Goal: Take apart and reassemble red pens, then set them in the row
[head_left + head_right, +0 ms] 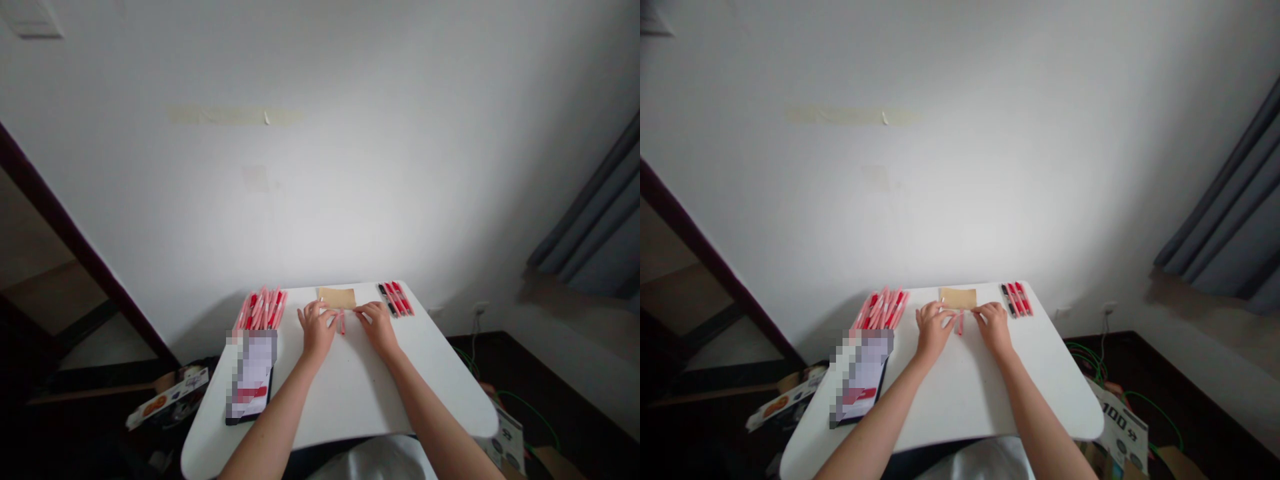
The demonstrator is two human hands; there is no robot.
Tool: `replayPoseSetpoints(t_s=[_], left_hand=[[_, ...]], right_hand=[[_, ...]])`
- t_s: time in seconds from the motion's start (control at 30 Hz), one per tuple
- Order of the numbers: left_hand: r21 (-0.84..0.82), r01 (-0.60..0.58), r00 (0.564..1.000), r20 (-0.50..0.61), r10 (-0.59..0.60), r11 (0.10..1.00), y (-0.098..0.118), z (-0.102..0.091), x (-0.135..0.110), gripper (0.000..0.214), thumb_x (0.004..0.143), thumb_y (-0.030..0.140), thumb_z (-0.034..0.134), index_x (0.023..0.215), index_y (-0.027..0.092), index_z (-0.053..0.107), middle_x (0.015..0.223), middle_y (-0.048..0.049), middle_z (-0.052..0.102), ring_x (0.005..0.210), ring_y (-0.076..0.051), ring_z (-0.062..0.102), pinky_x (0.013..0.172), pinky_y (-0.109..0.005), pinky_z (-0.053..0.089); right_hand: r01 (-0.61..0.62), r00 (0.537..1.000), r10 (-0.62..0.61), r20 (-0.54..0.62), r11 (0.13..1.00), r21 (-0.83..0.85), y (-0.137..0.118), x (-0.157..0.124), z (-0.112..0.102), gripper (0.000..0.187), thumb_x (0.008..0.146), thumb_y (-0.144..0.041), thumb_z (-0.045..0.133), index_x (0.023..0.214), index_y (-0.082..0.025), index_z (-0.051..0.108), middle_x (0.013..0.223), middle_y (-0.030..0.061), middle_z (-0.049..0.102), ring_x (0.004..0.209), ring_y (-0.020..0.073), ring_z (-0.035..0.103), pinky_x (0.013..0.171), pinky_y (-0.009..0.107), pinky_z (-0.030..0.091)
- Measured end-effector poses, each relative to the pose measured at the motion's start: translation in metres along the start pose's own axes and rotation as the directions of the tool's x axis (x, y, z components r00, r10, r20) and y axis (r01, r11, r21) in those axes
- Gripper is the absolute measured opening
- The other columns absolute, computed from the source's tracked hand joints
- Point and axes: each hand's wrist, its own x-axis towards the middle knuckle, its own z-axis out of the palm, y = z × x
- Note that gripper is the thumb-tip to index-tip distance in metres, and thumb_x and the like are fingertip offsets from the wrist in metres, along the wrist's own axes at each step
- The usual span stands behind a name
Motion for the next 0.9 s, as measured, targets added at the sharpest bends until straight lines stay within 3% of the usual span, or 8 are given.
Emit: replayPoseSetpoints(t_s=[0.6, 0.9], left_hand=[[-0.02, -0.001, 0.999, 0.038, 0.002, 1.0, 0.004, -0.002, -0.003, 0.011, 0.079, 0.032, 0.063, 0.086, 0.032, 0.072, 0.111, -0.0031, 0.059, 0.118, -0.023, 0.042, 0.11, -0.058, 0.018], [-0.03, -0.048, 0.998, 0.046, 0.049, 0.998, 0.002, 0.001, -0.002, 0.01, 0.079, 0.029, 0.063, 0.083, 0.032, 0.072, 0.112, -0.0018, 0.06, 0.12, -0.023, 0.042, 0.11, -0.054, 0.019]], right_hand=[[0.01, 1.0, -0.01, 0.021, 1.0, -0.016, -0.008, -0.001, -0.003, 0.019, 0.089, -0.031, 0.052, 0.092, -0.026, 0.071, 0.089, 0.0053, 0.069, 0.092, 0.0221, 0.053, 0.084, 0.037, 0.038], [0.073, 0.993, -0.069, 0.094, 0.997, -0.034, -0.009, -0.002, 0.0, 0.019, 0.088, -0.031, 0.054, 0.096, -0.028, 0.071, 0.09, 0.0048, 0.069, 0.093, 0.021, 0.054, 0.086, 0.037, 0.037]])
